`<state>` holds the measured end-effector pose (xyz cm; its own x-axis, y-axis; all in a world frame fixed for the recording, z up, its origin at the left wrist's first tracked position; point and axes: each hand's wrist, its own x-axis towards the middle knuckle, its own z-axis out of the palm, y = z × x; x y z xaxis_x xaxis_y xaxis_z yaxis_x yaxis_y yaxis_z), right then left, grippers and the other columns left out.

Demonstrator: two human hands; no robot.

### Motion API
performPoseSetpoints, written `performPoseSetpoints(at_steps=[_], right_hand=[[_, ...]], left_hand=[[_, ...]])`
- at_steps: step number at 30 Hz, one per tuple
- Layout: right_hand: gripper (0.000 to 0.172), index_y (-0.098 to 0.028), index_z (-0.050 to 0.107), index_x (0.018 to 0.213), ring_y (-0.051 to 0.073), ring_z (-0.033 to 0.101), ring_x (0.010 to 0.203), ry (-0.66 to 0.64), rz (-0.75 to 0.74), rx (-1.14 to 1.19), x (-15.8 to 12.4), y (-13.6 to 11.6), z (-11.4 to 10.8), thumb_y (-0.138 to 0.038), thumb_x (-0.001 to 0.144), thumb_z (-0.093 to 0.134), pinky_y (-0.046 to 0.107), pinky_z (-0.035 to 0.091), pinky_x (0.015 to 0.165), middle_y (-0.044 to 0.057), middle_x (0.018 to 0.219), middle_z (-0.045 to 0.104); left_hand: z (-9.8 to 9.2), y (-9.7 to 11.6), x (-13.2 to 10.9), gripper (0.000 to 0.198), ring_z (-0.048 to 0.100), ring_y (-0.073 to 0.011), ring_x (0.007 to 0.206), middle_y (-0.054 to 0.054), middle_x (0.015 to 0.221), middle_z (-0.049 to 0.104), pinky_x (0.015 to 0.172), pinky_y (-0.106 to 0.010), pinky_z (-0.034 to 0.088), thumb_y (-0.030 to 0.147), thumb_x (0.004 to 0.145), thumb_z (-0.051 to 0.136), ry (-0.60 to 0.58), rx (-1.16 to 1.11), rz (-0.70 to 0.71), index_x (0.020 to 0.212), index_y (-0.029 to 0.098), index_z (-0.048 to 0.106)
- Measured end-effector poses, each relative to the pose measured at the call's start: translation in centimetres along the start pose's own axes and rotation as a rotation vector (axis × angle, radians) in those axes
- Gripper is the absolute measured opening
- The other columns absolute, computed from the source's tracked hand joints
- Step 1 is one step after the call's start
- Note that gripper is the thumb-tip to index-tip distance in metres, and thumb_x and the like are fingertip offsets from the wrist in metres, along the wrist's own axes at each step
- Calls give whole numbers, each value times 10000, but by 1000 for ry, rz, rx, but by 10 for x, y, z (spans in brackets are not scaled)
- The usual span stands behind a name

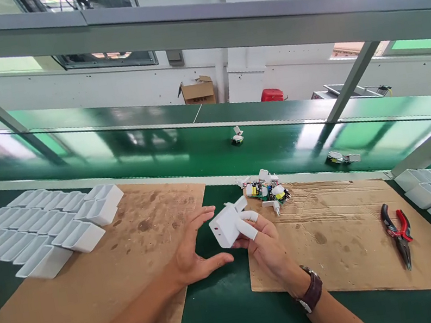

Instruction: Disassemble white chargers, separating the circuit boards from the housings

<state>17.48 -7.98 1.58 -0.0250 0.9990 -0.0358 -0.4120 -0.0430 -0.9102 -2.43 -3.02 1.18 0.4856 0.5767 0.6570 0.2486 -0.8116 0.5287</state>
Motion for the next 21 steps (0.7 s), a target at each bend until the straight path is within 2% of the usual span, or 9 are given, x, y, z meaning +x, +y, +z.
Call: performPoseSetpoints(at_steps=[3,7,21], right_hand=[[360,-208,681,1050,275,777,884,-101,170,152,-4,-2,8,-502,861,766,456,649,791,72,965,790],[334,-202,694,1043,283,786,920,-125,266,209,-8,-4,16,-459,851,787,462,634,866,80,943,800],[290,-208,704,1072,282,781,931,-135,309,288,-11,2,13,-407,872,768,474,614,899,79,950,798]], left_hand=[[4,4,2,667,610,-304,1250,-159,1334,594,1058,-504,534,500,902,731,60,-7,86,1451,241,453],[5,4,5,718,639,-299,1145,-169,1262,622,955,-474,573,539,883,740,117,-5,210,1458,189,490],[6,3,5,733,638,-299,1116,-171,1251,630,945,-470,565,550,881,736,101,-34,204,1476,192,501]])
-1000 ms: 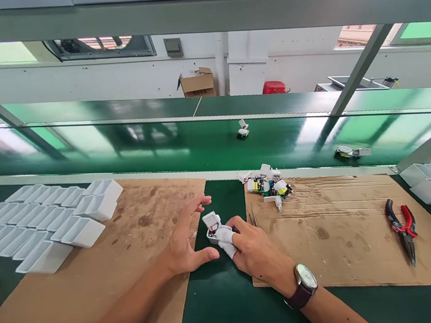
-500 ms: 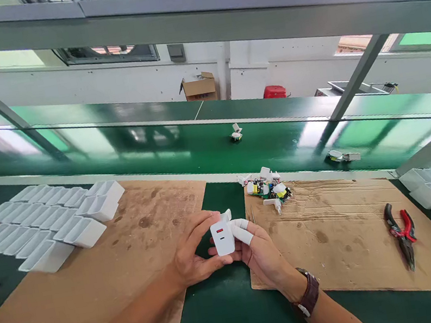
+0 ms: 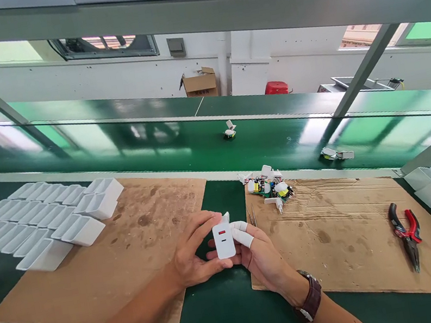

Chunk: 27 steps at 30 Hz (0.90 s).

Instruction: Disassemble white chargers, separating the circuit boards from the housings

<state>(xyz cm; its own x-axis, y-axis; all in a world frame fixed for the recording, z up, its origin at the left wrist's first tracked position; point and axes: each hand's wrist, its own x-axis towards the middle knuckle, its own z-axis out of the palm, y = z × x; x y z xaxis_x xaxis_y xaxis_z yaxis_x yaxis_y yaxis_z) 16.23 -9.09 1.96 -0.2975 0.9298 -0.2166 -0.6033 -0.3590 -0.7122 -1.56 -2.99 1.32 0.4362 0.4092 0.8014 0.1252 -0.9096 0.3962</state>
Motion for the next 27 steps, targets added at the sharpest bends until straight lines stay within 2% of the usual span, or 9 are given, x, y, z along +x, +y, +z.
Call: performPoseSetpoints(at_steps=[5,8,10,14,16,19,22,25,27], right_hand=[[312,-209,692,1055,280,772,920,15,-18,-49,2,1,-1,-447,868,765,467,618,866,77,948,786],[321,-220,670,1026,266,751,950,78,-158,-203,4,2,-6,-489,872,759,447,615,866,73,1002,772],[292,-232,654,1039,247,725,994,147,-328,-414,5,4,-12,-462,887,750,421,602,897,73,1071,752],[153,-240,608,1113,210,679,986,216,-668,-1007,8,11,-25,-314,980,617,360,576,862,88,1139,694],[126,-235,579,1118,209,673,944,198,-767,-1246,10,14,-28,-241,994,559,353,569,817,88,1121,686],[138,-226,551,1112,208,673,838,202,-858,-1456,12,13,-28,-199,976,553,339,566,719,83,1064,692],[186,-221,539,1120,199,660,783,221,-947,-1479,13,8,-25,-219,951,615,324,565,671,78,1034,684],[245,-226,547,1164,204,655,896,229,-1034,-1403,13,3,-23,-144,941,604,333,585,772,83,1077,672],[353,-227,552,1214,217,637,1020,229,-1088,-1365,14,1,-24,-39,915,536,363,587,879,101,1146,659]], left_hand=[[-2,1,0,719,635,-301,1130,-168,1253,624,952,-473,563,556,892,720,-23,8,-11,1472,196,494],[-6,0,-2,734,617,-316,1188,-186,1290,609,1003,-492,547,621,923,635,-37,19,-44,1483,174,474],[-9,-2,-4,688,593,-322,1246,-194,1337,595,1052,-504,525,603,973,561,-27,51,-98,1495,168,457],[-13,-6,-7,430,595,-271,1262,-152,1353,613,1039,-439,541,370,1064,449,39,138,-247,1461,210,494],[-14,-8,-6,380,613,-250,1236,-132,1331,631,994,-397,565,308,1067,428,53,165,-284,1424,221,526],[-16,-9,-2,342,630,-236,1212,-113,1302,650,968,-369,574,267,1058,437,61,194,-286,1373,223,563],[-18,-14,0,288,656,-223,1152,-86,1225,678,982,-374,567,236,1043,459,112,230,-288,1288,228,611],[-19,-22,0,184,676,-207,1010,-52,1084,691,944,-367,576,263,995,571,195,278,-335,1156,228,652],[-18,-28,-1,161,666,-187,911,-32,1009,672,888,-342,585,300,952,645,251,284,-399,1095,226,657]])
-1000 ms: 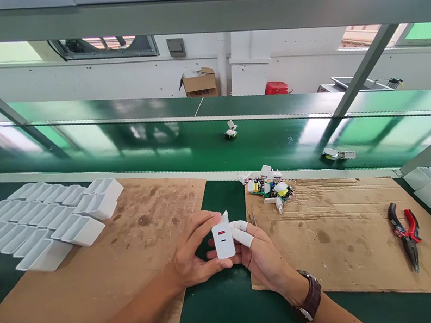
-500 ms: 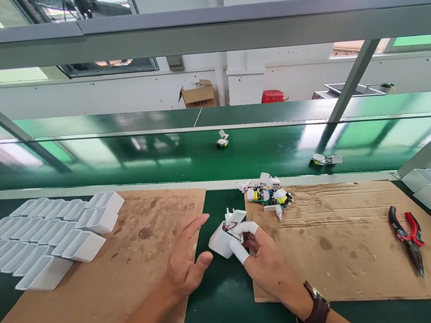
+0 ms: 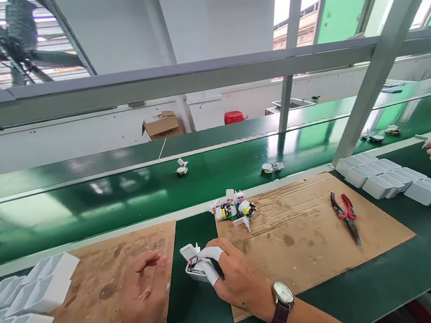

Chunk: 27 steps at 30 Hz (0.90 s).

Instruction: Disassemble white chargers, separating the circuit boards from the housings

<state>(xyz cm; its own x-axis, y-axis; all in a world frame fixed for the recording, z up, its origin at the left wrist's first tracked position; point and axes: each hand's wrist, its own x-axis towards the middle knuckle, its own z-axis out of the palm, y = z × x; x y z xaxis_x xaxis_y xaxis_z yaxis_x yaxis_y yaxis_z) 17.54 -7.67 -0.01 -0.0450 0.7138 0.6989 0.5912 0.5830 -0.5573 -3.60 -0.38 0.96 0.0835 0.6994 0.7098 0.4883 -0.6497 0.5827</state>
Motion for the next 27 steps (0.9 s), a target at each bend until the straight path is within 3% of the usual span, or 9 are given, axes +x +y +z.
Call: performPoseSetpoints(at_steps=[4,7,11,15,20,23,27], right_hand=[[599,-227,570,1256,257,568,1232,40,-35,20,0,4,1,92,767,434,454,548,1039,131,1321,598],[648,-224,580,1273,258,573,1196,6,-56,47,-1,6,2,100,738,411,454,562,1015,129,1328,593],[592,-220,598,1248,242,579,1090,-21,-169,34,-2,7,3,81,781,391,430,594,909,119,1232,633],[418,-209,648,1114,232,578,967,5,-227,-22,-1,8,5,21,869,399,384,596,776,122,1129,661],[266,-237,668,1126,203,629,832,-1,-235,13,-5,3,9,-101,989,486,313,574,683,83,962,701],[319,-264,669,1217,183,668,755,-20,-258,50,-18,0,7,-100,993,514,278,574,640,61,916,716],[392,-315,666,1324,218,752,779,11,-319,79,-34,11,3,-167,970,590,290,614,696,61,968,782]], left_hand=[[3,-5,1,181,646,-169,838,-16,919,640,795,-298,600,376,922,680,28,-47,-118,1006,218,651],[3,-4,3,204,643,-170,806,-7,859,638,754,-290,599,411,903,702,0,-67,-150,932,217,645],[0,-3,7,277,625,-164,705,5,775,642,656,-276,572,477,868,732,-26,-42,-192,841,212,654],[-6,-6,10,334,611,-155,624,-1,736,677,552,-248,524,541,875,705,-80,22,-258,828,209,701],[-8,-6,9,359,637,-179,649,-11,705,693,589,-272,505,526,961,587,-99,67,-224,831,217,714],[-4,0,-2,402,629,-179,667,-19,691,655,639,-290,513,480,1026,466,-126,-68,-254,838,194,678],[5,1,-14,411,662,-182,727,-54,768,690,716,-314,556,424,1050,392,-91,-13,-276,887,189,687]])
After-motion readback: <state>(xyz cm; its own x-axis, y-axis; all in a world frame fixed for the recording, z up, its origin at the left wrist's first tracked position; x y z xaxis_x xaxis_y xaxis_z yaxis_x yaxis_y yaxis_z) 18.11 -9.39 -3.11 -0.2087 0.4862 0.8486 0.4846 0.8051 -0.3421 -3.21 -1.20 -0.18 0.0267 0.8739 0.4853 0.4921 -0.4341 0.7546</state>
